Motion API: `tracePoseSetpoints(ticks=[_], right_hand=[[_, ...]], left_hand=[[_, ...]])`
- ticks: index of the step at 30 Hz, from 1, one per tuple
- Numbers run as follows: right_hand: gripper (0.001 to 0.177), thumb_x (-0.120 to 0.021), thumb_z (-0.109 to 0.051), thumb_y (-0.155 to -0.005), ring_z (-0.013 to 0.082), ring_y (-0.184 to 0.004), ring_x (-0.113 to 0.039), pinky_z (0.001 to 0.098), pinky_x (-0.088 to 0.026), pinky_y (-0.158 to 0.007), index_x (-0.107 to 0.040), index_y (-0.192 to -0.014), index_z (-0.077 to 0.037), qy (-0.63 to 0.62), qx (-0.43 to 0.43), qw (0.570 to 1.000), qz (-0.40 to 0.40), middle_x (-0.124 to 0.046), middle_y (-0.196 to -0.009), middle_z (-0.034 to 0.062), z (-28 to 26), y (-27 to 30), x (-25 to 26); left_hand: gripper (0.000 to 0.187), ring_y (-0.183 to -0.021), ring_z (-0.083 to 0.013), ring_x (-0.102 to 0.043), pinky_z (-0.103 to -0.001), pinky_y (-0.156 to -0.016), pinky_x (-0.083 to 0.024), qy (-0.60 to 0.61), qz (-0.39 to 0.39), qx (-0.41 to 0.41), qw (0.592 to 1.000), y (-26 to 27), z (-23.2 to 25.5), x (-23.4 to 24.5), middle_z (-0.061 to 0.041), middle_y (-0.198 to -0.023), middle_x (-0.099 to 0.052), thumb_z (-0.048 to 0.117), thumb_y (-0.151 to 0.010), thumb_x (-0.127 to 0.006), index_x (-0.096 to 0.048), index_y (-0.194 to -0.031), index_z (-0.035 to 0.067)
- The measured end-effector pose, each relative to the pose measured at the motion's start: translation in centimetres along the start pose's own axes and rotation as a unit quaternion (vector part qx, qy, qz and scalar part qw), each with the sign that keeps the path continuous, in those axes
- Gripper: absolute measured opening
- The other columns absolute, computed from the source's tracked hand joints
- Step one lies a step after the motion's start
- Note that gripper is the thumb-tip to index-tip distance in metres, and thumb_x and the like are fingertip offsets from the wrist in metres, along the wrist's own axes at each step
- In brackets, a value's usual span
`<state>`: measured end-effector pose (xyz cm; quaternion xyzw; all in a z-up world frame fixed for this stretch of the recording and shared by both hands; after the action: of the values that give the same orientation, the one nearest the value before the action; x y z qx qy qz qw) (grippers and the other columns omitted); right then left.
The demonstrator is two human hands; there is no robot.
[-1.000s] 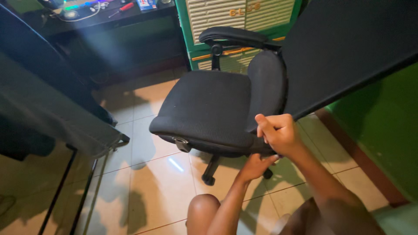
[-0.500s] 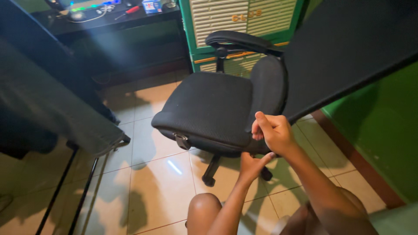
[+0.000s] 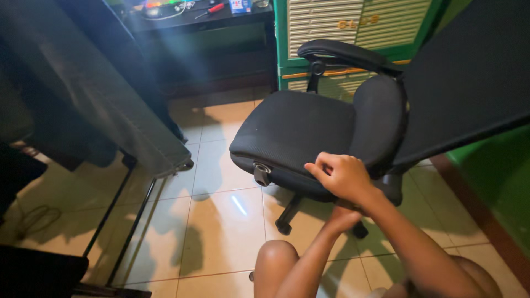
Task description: The person retrieves a screwdriver and sits on the floor to work on a black office chair. They use the screwdriver to tighten screws on the chair's armrest and base, repeatedly adjusting and checking the components.
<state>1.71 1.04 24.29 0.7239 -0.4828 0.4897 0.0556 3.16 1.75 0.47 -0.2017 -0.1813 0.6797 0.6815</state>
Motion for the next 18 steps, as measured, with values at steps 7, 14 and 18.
tracePoseSetpoints(ticks=[7, 14, 18], right_hand=[[0.033, -0.08, -0.028, -0.085, 0.0264, -0.068, -0.065, 0.0396, -0.054, -0.063, -0.067, -0.107, -0.007, -0.069, 0.029, 0.989, 0.125, -0.062, -0.076, 0.0118, 1.1, 3.9, 1.3], [0.028, -0.077, -0.009, -0.086, 0.0288, -0.096, -0.064, 0.0399, -0.051, -0.085, -0.071, -0.113, -0.006, 0.007, 0.123, 0.97, 0.211, -0.07, -0.102, 0.0097, 2.5, 8.0, 3.0], [0.024, -0.078, -0.008, -0.084, 0.0249, -0.086, -0.062, 0.0386, -0.046, -0.077, -0.076, -0.108, -0.009, 0.014, 0.108, 0.971, 0.214, -0.069, -0.093, 0.0041, 3.8, 8.2, 3.0]], left_hand=[[0.035, -0.11, -0.0184, -0.062, -0.034, -0.089, -0.053, 0.05, 0.105, 0.081, 0.99, 0.0, 3.8, 1.2, -0.012, -0.119, -0.064, 0.017, -0.097, -0.066, -0.058, -0.127, 0.001], [0.024, -0.064, -0.0112, -0.063, -0.027, -0.045, -0.05, 0.222, 0.267, 0.239, 0.907, 1.4, 6.4, 4.9, -0.003, -0.09, -0.06, 0.021, -0.092, -0.058, -0.051, -0.112, 0.01], [0.029, -0.063, -0.0171, -0.058, -0.027, -0.045, -0.049, 0.186, 0.293, 0.159, 0.924, 1.5, 8.9, 5.4, -0.012, -0.082, -0.052, 0.023, -0.101, -0.066, -0.043, -0.105, 0.007]])
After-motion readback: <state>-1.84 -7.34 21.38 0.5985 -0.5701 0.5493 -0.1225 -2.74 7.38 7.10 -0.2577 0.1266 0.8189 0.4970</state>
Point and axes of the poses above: each hand's wrist, its own y-axis away from the middle knuckle, its own x-axis out of the back of the hand, z = x × y, the point moved 3 cm from there along -y, towards the middle knuckle
